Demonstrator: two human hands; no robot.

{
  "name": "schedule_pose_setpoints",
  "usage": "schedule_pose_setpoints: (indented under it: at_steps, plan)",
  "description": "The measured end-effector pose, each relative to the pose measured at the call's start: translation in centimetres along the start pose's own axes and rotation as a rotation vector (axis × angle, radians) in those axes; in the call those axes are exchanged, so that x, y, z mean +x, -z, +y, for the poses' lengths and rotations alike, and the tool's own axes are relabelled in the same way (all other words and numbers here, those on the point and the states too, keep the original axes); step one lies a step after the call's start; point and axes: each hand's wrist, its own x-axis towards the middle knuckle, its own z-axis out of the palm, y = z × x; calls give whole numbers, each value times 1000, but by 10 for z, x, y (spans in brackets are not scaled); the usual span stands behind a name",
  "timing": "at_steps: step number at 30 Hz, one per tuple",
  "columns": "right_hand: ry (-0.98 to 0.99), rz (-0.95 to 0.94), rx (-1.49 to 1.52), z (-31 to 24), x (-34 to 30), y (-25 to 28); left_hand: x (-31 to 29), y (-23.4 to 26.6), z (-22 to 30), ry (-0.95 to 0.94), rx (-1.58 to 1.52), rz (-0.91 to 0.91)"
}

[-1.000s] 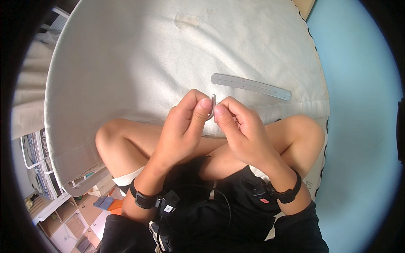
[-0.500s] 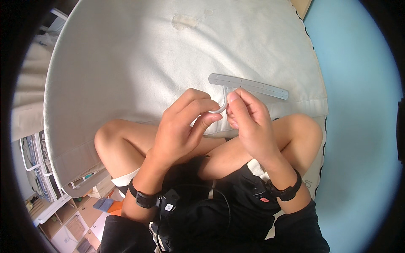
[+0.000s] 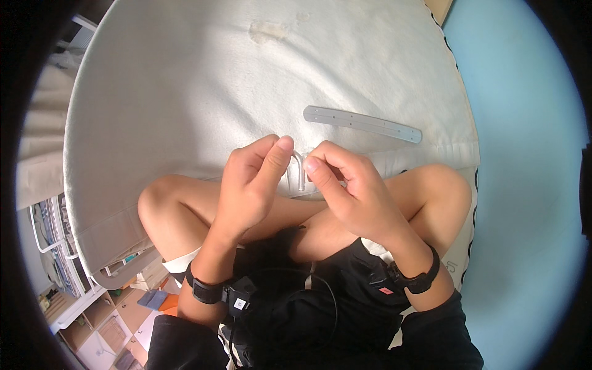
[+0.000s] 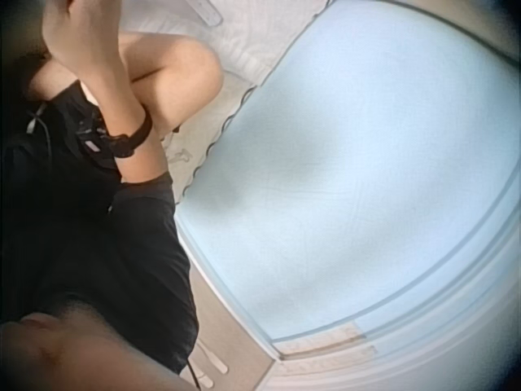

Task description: The person assembles metal hooks and brackets on a white cloth on the floor by hand and using a screwdriver.

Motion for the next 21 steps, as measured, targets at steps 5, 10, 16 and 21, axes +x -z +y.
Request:
schedule_pose_setpoints:
  at_steps: [5, 10, 16, 21]
  plan:
    - [100, -11, 18, 6, 2, 0, 3, -5, -1, 202, -202, -5]
    - [154, 54, 20, 6, 5, -4, 3, 2, -4, 252, -301, -13]
    - [-10, 154, -22, 8, 5, 3, 7, -3, 4, 279, -383, 126]
    - [-43, 312, 19, 13, 8, 5, 8, -3, 4, 261, -404, 156]
